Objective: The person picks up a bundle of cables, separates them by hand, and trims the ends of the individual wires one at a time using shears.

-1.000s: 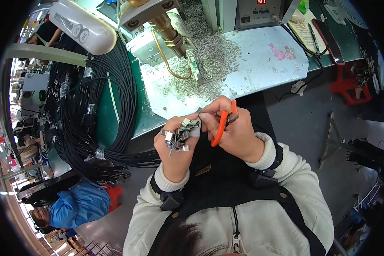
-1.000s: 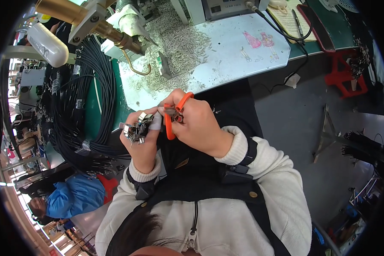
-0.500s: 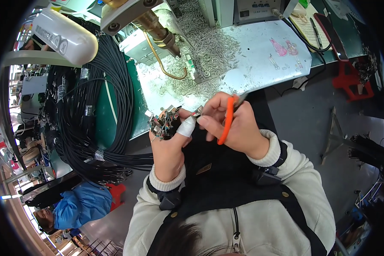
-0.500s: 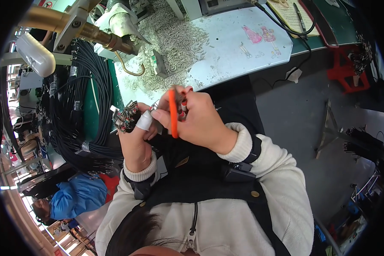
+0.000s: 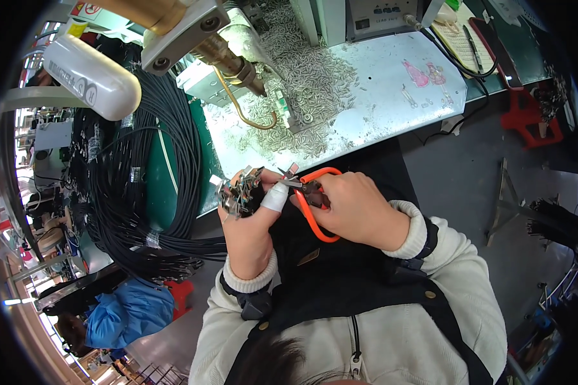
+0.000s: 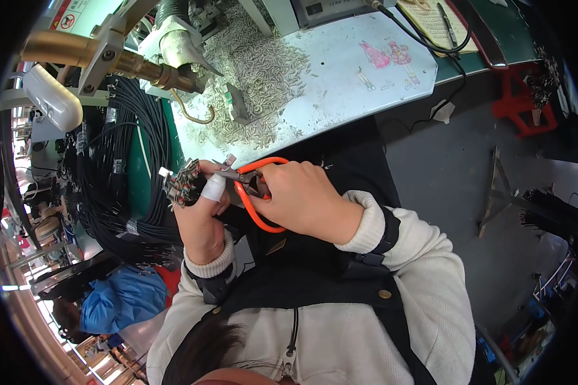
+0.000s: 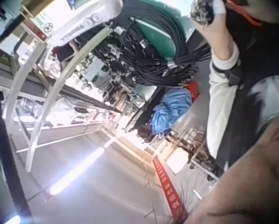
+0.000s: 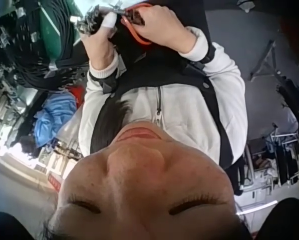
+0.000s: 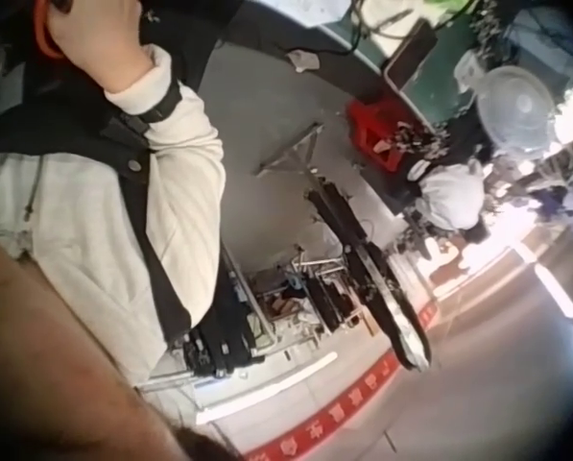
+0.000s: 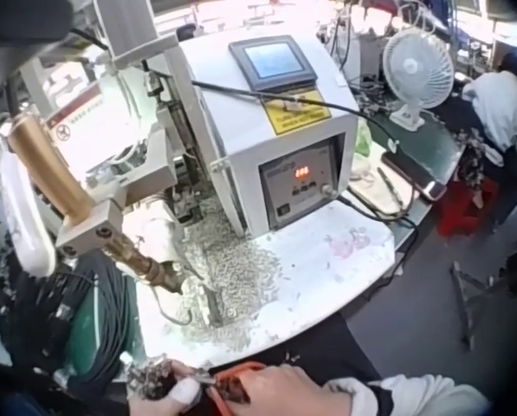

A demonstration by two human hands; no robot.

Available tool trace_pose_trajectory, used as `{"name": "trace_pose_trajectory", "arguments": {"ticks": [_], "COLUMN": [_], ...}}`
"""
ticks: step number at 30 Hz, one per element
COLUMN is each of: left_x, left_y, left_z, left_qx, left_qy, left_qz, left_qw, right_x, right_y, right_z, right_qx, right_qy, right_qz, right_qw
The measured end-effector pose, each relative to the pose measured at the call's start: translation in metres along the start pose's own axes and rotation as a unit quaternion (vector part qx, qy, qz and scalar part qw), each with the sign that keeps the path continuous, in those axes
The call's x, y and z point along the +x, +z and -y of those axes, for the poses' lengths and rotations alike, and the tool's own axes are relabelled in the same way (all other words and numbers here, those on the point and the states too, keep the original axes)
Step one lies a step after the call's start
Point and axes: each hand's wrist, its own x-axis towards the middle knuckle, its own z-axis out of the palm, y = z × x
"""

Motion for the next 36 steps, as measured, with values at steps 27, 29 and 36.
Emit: {"name": "trace_pose_trajectory", "arguments": {"ticks": [27, 29, 36], "left_x": [0.087, 0.087, 0.087], "left_y": [-0.007, -0.007, -0.008], "left_z": [-0.011, -0.011, -0.007], "left_qx": [-0.147, -0.152, -0.172], "left_qy": [-0.170, -0.162, -0.144], "left_qz": [0.104, 0.113, 0.109], "left_qw": [0.969, 0.968, 0.968], "right_x": [0.079, 0.078, 0.079], "right_y": [-0.029, -0.029, -0.024], "right_z": [-0.007, -0.006, -0.008], "right_qx": [0.412, 0.412, 0.393], "right_qy": [0.111, 0.103, 0.090], "right_qz": [-0.076, -0.079, -0.098], "right_qw": [0.901, 0.902, 0.910]}}
